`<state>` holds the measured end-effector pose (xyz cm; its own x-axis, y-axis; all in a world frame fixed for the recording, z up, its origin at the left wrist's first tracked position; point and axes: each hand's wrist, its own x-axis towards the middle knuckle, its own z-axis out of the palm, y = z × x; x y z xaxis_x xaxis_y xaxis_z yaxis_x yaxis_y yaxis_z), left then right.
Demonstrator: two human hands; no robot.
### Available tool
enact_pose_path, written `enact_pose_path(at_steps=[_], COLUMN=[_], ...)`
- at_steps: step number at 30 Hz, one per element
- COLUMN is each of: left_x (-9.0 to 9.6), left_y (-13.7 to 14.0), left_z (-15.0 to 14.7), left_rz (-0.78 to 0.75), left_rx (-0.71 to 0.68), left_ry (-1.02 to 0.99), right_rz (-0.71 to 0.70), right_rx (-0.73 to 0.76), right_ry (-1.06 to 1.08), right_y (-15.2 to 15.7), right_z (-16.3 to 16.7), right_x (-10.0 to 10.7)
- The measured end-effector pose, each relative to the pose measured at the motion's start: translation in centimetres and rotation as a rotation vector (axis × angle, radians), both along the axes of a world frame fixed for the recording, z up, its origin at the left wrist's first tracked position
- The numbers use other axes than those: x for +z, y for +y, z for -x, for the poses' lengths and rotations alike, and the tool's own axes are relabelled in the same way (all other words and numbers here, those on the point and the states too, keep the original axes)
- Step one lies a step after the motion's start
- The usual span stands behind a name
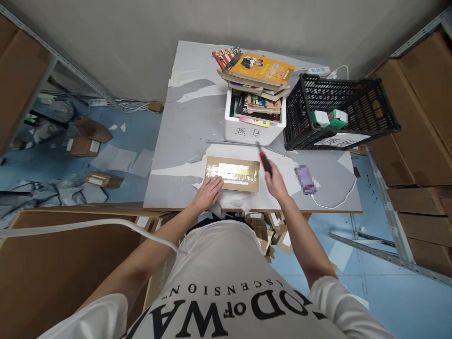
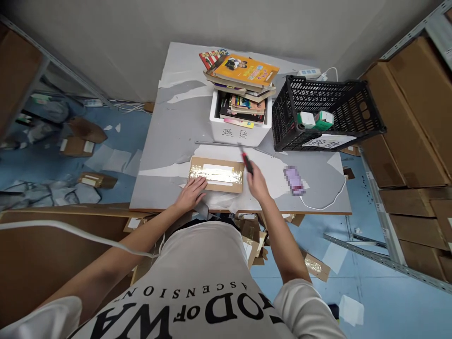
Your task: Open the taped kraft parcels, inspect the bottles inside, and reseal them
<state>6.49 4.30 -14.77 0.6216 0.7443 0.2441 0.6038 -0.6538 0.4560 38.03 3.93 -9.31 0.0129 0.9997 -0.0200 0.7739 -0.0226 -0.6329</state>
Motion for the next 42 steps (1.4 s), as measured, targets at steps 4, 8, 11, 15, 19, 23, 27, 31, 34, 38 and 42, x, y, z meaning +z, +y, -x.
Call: enact_pose_path(at_steps=[4,8,11,15,19,23,27,31,34,38,42], left_x=[-1.2,-1.8,-1.9,-1.9,-2.2,-2.4,-2.5,-2.3,-2.2,-2.3,-2.5], left_y=[0.6,0.3,0.2,0.3,0.3,0.4,0.5,0.5,0.5,0.6,0.8], left_z=[-0.7,-0.6,-0.6,-0.6,-0.6,-0.7,-0.7,-0.7,-0.7,-0.6,-0.5], left_rz=[-0.018,-0.027,-0.05,-0.045,-0.011,0.005,0.009,-0.025,-0.049,-0.047,-0.033], left_rx=[0.039,0.049,0.059,0.06,0.069,0.079,0.079,0.077,0.076,0.078,0.075], left_ry=[-0.047,-0.076,-0.079,-0.111,-0.129,-0.12,-0.106,-0.05,-0.036,-0.024,-0.036], right_rz=[0.111,0.171,0.165,0.193,0.231,0.26,0.283,0.259,0.283,0.348,0.41], right_rx=[0.586,0.775,0.806,0.823,0.842,0.85,0.828,0.832,0.81,0.82,0.756], right_ry=[-0.183,-0.393,-0.471,-0.533,-0.622,-0.702,-0.729,-0.682,-0.7,-0.747,-0.785], right_y=[3.8,5.7,6.3,6.7,7.2,7.4,6.9,6.6,6.7,6.8,5.3], right_z=[5.4,8.0,8.4,8.8,10.1,11.9,12.6,12.0,11.2,8.7,3.2], right_x=[3.3,3.4,3.3,4.3,5.9,7.4,8.1,7.4,6.6,6.9,8.5])
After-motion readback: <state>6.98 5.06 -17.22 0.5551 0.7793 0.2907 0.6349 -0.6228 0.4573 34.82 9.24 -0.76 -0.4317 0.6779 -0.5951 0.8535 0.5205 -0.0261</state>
